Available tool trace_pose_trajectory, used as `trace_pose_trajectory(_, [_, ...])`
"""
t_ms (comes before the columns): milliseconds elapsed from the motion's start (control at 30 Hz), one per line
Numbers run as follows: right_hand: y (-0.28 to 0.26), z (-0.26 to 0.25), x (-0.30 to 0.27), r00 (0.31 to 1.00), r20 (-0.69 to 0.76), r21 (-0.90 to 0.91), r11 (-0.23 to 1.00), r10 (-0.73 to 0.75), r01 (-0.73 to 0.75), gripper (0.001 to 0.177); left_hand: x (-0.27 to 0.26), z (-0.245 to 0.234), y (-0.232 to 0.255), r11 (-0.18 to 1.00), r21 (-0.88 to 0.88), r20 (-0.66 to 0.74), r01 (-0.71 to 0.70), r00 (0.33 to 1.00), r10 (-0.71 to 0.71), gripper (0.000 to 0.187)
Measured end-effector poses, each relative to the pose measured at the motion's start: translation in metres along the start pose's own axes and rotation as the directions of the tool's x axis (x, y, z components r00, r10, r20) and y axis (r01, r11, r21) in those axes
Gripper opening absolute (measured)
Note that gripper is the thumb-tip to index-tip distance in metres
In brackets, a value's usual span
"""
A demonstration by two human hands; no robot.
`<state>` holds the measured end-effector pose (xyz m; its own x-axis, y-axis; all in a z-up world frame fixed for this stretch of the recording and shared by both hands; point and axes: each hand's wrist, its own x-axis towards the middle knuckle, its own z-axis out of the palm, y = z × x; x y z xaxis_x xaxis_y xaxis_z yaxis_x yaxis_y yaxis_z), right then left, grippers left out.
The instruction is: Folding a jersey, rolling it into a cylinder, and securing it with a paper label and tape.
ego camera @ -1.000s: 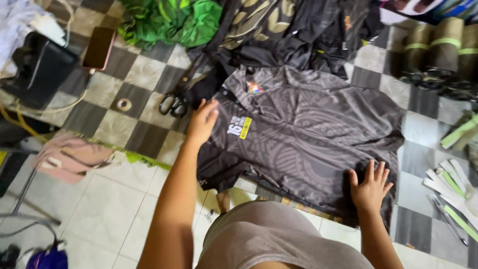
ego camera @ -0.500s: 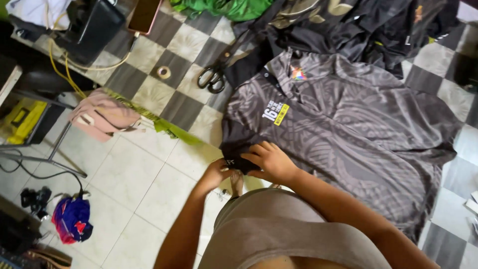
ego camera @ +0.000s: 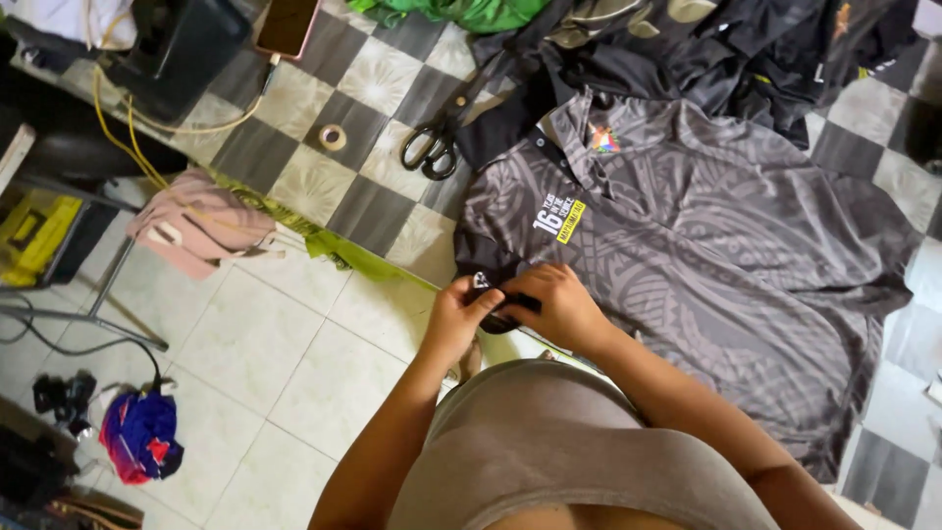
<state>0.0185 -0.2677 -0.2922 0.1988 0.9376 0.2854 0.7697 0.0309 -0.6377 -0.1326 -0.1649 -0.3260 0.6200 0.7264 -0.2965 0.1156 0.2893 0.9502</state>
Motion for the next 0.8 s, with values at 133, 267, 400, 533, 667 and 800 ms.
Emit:
trace_pose_trajectory(133, [0.017, 0.005, 0.005, 0.979, -0.177, -0.233, 0.962, 0.103, -0.143, 0.024, 0.017, 0.005, 0.005, 0.943, 0.316, 0.091, -0.104, 0.993, 0.079, 0.04])
trace_pose_trajectory(267, [0.021, -0.012, 0.012, 0.923, -0.306, -0.154, 0.945, 0.233, -0.289, 0.021, 0.023, 0.015, 0.019, 0.867, 0.473, 0.024, -0.159, 0.986, 0.167, 0.023])
trace_pose_trajectory(400, [-0.011, -0.025, 0.032, 0.981, -0.091, -0.1, 0.978, 0.174, -0.182, 0.063, 0.037, 0.022, 0.02, 0.83, 0.465, -0.037, -0.308, 0.93, 0.366, 0.024])
trace_pose_trajectory(533, [-0.001, -0.01, 0.033, 0.98, -0.142, -0.306, 0.936, 0.139, -0.177, 0.052, 0.043, 0.018, 0.025, 0.653, 0.512, 0.07, -0.558, 0.785, 0.616, 0.033])
trace_pose_trajectory(667, [0.003, -0.033, 0.034, 0.947, -0.288, -0.285, 0.932, 0.14, -0.224, 0.031, 0.047, -0.004, 0.034, 0.467, 0.643, 0.119, -0.607, 0.681, 0.722, 0.037])
trace_pose_trajectory(800, [0.018, -0.044, 0.013, 0.901, -0.411, -0.225, 0.941, 0.142, -0.251, 0.042, 0.047, -0.023, 0.011, 0.281, 0.666, 0.228, -0.691, 0.547, 0.805, 0.035])
